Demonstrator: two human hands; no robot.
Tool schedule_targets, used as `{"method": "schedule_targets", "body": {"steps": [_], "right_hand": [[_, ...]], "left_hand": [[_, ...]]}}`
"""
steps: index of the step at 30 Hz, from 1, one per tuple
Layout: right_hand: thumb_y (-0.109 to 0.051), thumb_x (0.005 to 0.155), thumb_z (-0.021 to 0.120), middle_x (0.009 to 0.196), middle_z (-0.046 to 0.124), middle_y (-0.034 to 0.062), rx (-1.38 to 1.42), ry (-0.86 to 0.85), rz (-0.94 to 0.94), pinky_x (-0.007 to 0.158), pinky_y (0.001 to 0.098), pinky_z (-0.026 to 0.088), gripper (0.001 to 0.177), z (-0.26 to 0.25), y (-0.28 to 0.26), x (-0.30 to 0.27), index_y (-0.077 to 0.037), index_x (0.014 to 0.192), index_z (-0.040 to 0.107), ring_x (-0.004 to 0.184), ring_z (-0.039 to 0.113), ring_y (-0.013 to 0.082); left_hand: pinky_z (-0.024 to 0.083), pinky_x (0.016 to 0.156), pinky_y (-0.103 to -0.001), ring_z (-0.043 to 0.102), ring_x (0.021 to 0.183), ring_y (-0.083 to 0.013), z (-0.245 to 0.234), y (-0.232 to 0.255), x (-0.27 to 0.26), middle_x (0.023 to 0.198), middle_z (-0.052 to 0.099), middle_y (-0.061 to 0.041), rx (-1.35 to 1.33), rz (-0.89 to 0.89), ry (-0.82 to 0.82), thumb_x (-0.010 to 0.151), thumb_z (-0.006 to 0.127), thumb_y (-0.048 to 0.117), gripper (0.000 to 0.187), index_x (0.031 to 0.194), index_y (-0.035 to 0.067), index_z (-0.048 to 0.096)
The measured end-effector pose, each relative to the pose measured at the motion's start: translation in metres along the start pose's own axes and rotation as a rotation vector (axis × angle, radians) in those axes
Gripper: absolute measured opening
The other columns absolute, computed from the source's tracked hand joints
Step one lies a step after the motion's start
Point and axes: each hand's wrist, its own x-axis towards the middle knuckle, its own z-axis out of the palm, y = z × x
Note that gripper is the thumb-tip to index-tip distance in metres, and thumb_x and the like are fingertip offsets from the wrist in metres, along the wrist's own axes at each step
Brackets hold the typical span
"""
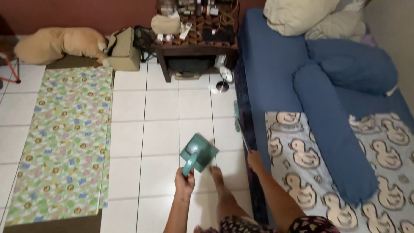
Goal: The person mops a tiled floor with a string mop, then sweeps the same area with a broom and dustpan. They move around furniture and a bed to clean the entire visible floor space.
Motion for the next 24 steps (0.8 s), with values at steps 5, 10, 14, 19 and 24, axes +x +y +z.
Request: {"method": "schedule_targets", "body": {"steps": [5,10,14,19,24], "right_hand": [[-0.02,0.107,0.038,0.092,0.067,0.0197,-0.237,-0.207,-0.016,0.046,0.043,0.057,0.035,-0.017,-0.081,0.084,0.004,0.104,0.064,0.067,0.068,0.0321],[-0.012,0.099,0.042,0.099,0.069,0.0213,-0.399,-0.198,-0.201,0.074,0.0488,0.055,0.025,0.04,-0.072,0.208,0.001,0.097,0.064,0.087,0.069,0.0372],[-0.01,0.1,0.033,0.123,0.065,0.032,-0.448,-0.243,-0.228,0.094,0.0549,0.055,0.042,0.059,-0.086,0.234,0.004,0.132,0.056,0.113,0.065,0.048],[-0.011,0.101,0.032,0.12,0.067,0.0307,-0.601,-0.318,-0.157,0.084,0.0586,0.057,0.05,0.054,-0.121,0.233,-0.004,0.15,0.037,0.105,0.068,0.0486],[-0.007,0.096,0.043,0.114,0.07,0.0288,-0.63,-0.251,-0.109,0.086,0.0573,0.058,0.038,0.106,-0.068,0.287,-0.004,0.134,0.05,0.104,0.07,0.0476]], "left_hand": [[0.035,0.032,-0.01,0.052,0.051,-0.0085,0.049,-0.02,0.092,0.061,0.046,-0.004,-0.003,-0.002,0.019,0.085,0.055,0.008,0.013,0.073,0.01,0.05],[0.041,0.04,-0.01,0.063,0.065,-0.0124,0.118,-0.021,0.124,0.076,0.06,-0.007,-0.027,-0.019,0.084,0.085,0.058,0.008,0.002,0.083,0.007,0.056],[0.041,0.038,-0.011,0.064,0.068,-0.0121,0.138,-0.023,0.147,0.08,0.064,-0.009,0.011,-0.045,0.046,0.086,0.057,0.012,0.006,0.091,0.008,0.058],[0.036,0.036,-0.011,0.058,0.063,-0.0093,0.133,-0.02,0.176,0.07,0.054,-0.003,0.035,-0.053,-0.001,0.087,0.061,0.013,0.006,0.086,0.011,0.055],[0.036,0.037,-0.012,0.058,0.063,-0.0105,0.125,-0.01,0.195,0.067,0.05,-0.003,0.071,-0.044,0.002,0.086,0.063,0.011,0.009,0.084,0.012,0.055]]}}
